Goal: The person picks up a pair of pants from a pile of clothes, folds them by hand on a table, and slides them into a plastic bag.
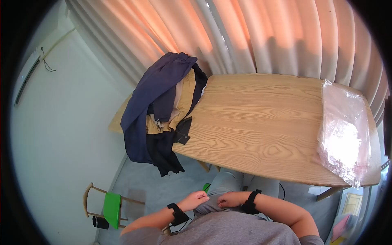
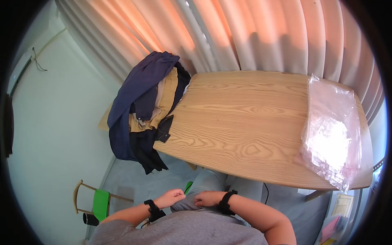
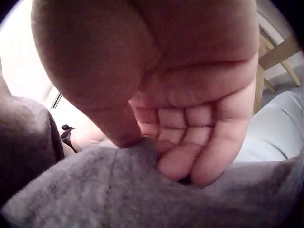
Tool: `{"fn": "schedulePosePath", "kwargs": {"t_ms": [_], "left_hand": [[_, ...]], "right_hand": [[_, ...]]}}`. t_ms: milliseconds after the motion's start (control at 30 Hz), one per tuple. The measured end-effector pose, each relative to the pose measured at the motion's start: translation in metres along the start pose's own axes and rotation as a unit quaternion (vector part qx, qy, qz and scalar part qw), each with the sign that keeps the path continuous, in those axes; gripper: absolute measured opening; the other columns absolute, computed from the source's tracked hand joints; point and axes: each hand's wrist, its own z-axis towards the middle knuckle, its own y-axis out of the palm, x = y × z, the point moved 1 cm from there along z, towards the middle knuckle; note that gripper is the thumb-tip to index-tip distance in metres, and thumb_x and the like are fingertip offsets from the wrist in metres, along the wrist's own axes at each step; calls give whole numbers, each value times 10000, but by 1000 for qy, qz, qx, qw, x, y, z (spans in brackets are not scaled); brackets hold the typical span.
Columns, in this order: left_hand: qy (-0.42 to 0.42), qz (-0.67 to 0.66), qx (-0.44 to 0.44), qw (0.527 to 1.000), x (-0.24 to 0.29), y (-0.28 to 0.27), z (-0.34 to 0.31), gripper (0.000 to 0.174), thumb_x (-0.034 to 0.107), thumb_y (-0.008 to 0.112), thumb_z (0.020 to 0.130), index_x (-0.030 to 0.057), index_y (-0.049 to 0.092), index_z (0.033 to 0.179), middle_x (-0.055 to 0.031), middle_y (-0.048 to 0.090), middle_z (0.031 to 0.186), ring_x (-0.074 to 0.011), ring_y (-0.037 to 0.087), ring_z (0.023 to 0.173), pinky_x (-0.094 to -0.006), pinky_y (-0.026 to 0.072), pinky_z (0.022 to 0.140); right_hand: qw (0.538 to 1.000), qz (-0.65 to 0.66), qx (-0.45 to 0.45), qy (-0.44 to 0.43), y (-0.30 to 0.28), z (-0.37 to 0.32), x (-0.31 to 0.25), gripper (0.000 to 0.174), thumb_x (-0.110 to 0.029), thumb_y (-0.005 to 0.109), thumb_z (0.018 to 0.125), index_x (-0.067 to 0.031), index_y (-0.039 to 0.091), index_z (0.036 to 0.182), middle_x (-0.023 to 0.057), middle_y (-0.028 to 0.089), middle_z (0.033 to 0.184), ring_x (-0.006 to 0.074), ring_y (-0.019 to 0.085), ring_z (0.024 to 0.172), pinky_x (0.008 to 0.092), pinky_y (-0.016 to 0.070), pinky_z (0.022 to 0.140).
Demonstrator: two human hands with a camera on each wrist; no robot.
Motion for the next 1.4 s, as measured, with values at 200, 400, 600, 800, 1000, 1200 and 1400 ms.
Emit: {"fn": "schedulePosePath", "kwargs": {"t_ms": [200, 400, 600, 800, 1000, 1200, 1400], "left_hand": [[72, 254, 257, 930, 24, -64, 13, 213, 229, 630, 882, 30, 587, 822, -57, 564, 651, -121, 503, 594, -283, 426, 568], [220, 302, 485, 791, 154, -188, 25, 158, 106, 642, 824, 23, 565, 936, -93, 585, 716, -208, 573, 646, -340, 465, 616], [127, 485, 593, 630, 203, -299, 51, 612, 50, 678, 721, 49, 436, 1283, -183, 507, 1221, -374, 468, 1155, -449, 433, 943], [26, 517, 590, 620, 209, -359, 72, 478, 122, 640, 801, 96, 511, 1261, -154, 541, 1245, -344, 532, 1118, -441, 469, 900], [166, 438, 642, 607, 265, -378, 57, 219, 156, 476, 933, 9, 585, 1054, -210, 634, 999, -396, 594, 936, -436, 479, 791], [500, 218, 472, 693, 420, -242, 46, 223, 141, 430, 962, -39, 544, 1028, -124, 617, 862, -235, 581, 841, -335, 444, 767], [566, 65, 227, 790, 466, -68, 95, 248, 138, 430, 972, -3, 533, 1148, -37, 591, 912, -119, 538, 848, -263, 445, 793]], "right_hand": [[995, -52, 75, 47, 3, 7, 25, 259, -234, 489, 912, -20, 606, 998, 197, 639, 989, 339, 600, 936, 426, 452, 835], [951, -194, 83, 227, -17, -10, 26, 267, -244, 490, 889, -20, 618, 959, 192, 658, 929, 380, 626, 877, 451, 485, 774], [985, -9, 164, 45, -47, -74, -35, 234, -274, 513, 928, -73, 603, 1008, 139, 663, 866, 315, 633, 806, 389, 497, 727], [951, 109, 290, -2, -59, -157, -51, 216, -214, 538, 954, -36, 604, 1056, 53, 669, 862, 160, 628, 806, 283, 492, 762], [835, 269, 478, 43, -50, -201, -63, 133, -55, 516, 937, 34, 579, 1013, 96, 651, 888, 160, 621, 861, 286, 492, 779], [802, 243, 545, 0, -77, -186, -76, 204, -145, 518, 959, 37, 593, 1014, 82, 649, 824, 160, 621, 808, 290, 488, 783], [678, 349, 635, -124, -96, -166, -76, 410, -334, 347, 1017, 5, 509, 1183, 140, 642, 961, 208, 622, 881, 324, 493, 809]]}}
